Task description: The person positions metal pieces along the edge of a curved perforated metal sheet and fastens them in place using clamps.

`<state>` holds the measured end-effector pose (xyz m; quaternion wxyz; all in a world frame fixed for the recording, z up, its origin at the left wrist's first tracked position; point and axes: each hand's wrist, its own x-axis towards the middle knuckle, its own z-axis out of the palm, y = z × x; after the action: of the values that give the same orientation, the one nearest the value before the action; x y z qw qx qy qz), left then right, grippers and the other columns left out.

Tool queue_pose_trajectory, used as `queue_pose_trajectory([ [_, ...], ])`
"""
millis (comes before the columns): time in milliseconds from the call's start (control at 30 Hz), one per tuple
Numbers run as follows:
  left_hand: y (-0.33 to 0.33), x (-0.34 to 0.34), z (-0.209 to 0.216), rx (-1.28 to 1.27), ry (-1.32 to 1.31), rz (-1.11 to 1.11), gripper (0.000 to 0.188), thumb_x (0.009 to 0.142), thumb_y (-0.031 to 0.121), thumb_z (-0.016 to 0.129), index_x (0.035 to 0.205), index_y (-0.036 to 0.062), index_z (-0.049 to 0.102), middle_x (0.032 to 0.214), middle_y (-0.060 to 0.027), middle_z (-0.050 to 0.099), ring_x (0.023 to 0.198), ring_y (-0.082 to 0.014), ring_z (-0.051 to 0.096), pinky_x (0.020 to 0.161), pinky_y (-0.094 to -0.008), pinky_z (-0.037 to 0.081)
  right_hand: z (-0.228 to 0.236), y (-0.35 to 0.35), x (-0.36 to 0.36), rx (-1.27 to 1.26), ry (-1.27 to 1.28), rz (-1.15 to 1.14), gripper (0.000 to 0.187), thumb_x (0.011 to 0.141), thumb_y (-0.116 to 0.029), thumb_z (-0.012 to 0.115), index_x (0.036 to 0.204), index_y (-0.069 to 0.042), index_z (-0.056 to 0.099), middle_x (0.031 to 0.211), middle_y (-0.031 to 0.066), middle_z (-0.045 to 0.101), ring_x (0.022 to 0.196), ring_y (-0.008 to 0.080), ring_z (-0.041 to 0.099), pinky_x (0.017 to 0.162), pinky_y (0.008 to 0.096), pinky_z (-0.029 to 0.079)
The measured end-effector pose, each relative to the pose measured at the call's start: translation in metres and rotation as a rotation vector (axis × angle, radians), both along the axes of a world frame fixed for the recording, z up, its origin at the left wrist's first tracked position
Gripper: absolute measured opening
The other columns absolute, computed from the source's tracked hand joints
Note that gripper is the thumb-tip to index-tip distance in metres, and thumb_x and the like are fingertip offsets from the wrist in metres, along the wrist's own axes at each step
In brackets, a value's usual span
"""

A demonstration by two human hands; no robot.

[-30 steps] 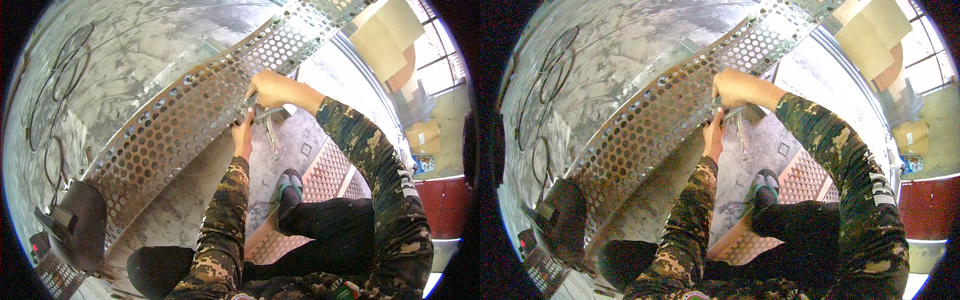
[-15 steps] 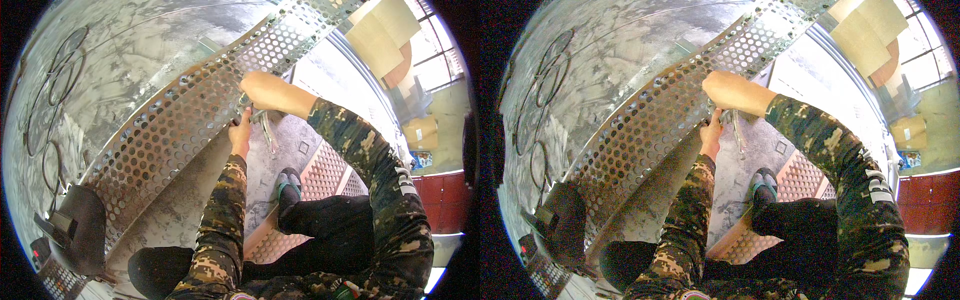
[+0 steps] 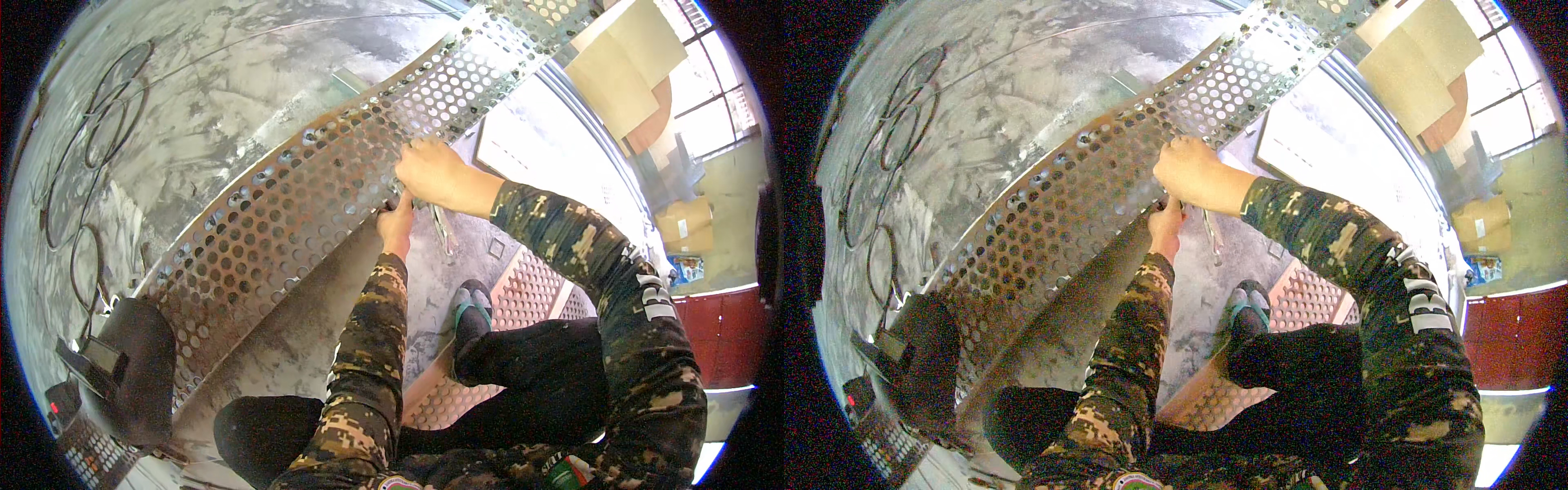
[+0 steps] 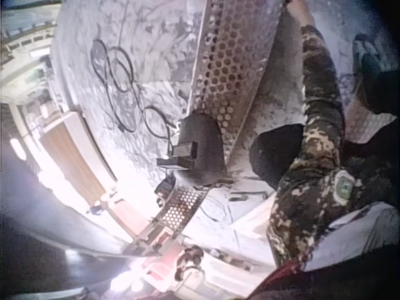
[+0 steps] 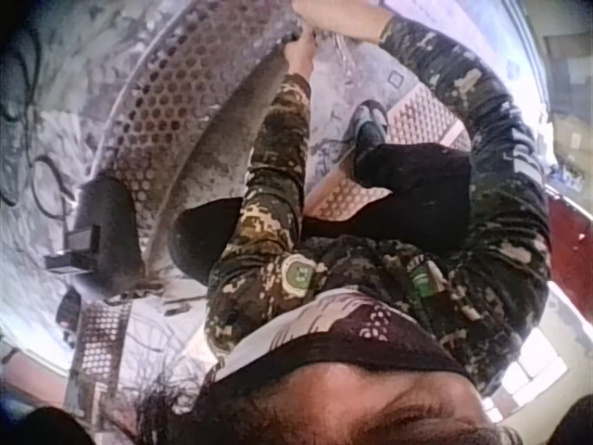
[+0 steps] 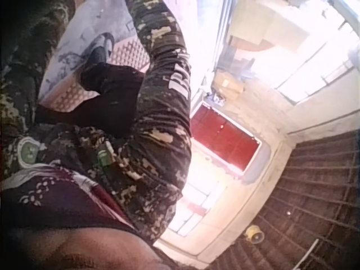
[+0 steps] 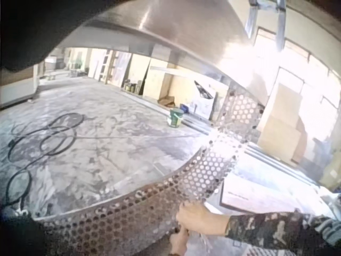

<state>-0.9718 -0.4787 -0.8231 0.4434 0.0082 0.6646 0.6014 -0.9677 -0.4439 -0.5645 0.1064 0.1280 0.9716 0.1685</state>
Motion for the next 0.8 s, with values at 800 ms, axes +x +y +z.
queue_pose_trajectory([
  [800, -0.012, -0.016, -0.001, 0.265, -0.053, 0.025, 0.032, 0.077, 0.029, 0.076, 0.089, 0.0030, 0.063, 0.086, -0.0066, 0.063, 0.065, -0.0126, 0.058, 0.055, -0.0283, 0.045, -0.042, -0.040, -0.023, 0.571, -0.357, 0.074, 0.020, 0.080, -0.021, 0.061, 0.089, -0.009, 0.076, 0.080, 0.0104, 0.070, 0.076, 0.0257, 0.068, 0.057, 0.0456, 0.048],
])
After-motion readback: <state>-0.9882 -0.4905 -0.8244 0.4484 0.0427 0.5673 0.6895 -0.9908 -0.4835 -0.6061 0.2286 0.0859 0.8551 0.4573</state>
